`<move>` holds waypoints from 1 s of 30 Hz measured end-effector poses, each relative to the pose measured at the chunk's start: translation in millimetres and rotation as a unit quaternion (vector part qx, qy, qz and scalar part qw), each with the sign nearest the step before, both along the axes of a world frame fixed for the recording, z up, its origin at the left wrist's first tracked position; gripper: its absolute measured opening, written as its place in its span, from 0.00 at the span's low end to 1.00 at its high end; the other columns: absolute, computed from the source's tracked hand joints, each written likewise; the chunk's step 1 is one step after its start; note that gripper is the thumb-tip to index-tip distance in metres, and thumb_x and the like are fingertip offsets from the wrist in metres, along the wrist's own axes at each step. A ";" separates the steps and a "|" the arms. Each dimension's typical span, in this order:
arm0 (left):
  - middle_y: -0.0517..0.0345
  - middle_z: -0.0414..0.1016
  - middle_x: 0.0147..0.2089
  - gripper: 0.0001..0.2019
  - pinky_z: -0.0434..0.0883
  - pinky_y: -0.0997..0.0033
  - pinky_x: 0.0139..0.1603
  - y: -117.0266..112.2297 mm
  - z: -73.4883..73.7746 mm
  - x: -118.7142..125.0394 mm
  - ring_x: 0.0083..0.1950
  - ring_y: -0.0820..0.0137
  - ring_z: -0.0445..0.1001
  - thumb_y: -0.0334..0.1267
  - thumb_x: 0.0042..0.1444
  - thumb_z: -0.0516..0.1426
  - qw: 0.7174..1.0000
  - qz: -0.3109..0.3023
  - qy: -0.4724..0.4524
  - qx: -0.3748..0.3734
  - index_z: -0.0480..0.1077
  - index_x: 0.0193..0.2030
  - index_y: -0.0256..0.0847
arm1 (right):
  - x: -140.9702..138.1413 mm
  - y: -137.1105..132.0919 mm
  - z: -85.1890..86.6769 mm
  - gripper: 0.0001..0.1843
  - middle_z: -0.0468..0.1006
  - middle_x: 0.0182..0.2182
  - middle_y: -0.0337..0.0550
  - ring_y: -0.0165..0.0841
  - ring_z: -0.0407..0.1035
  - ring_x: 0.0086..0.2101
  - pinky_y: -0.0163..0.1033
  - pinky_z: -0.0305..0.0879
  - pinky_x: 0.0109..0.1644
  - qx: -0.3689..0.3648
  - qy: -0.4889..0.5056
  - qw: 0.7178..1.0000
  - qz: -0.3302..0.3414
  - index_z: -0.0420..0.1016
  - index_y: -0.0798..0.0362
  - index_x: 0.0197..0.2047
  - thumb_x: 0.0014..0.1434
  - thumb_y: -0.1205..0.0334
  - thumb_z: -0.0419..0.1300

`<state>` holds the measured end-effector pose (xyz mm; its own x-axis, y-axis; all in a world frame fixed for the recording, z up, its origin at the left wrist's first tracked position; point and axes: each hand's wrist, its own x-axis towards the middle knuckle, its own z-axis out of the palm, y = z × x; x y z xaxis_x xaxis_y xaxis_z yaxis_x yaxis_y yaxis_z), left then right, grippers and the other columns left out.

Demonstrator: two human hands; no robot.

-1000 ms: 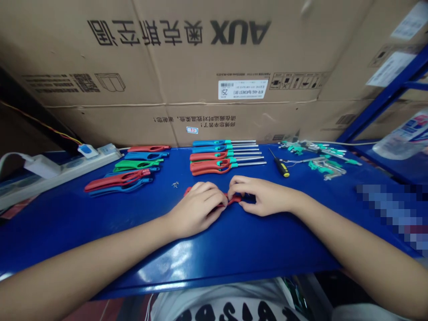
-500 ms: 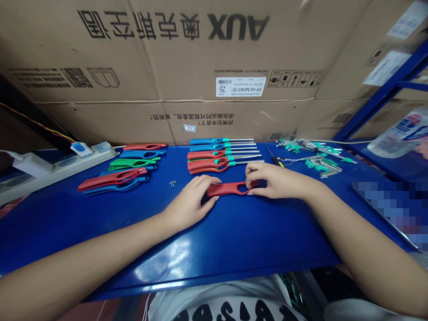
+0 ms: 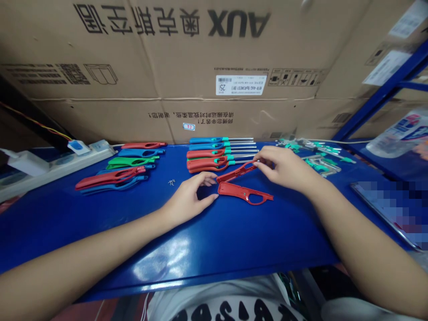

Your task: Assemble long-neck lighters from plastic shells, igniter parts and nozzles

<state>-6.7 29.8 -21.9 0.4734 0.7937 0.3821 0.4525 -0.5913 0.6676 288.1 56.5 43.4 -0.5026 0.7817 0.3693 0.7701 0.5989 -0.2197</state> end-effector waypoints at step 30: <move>0.47 0.78 0.55 0.15 0.74 0.56 0.58 -7.4 10.0 0.5 0.57 0.61 0.73 0.31 0.66 0.54 0.983 -0.110 0.104 0.099 0.73 0.57 0.39 | -5.4 -14.0 7.6 0.15 0.70 0.21 0.36 0.27 0.58 0.21 0.34 0.54 0.25 -0.388 -0.065 0.914 0.102 0.73 0.53 0.28 0.62 0.53 0.60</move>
<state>-6.2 22.3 -11.9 0.7105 0.5826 0.3947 0.4134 -0.7994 0.4359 282.8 42.5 51.0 -0.6666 0.6688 -0.3292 0.7100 0.4351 -0.5537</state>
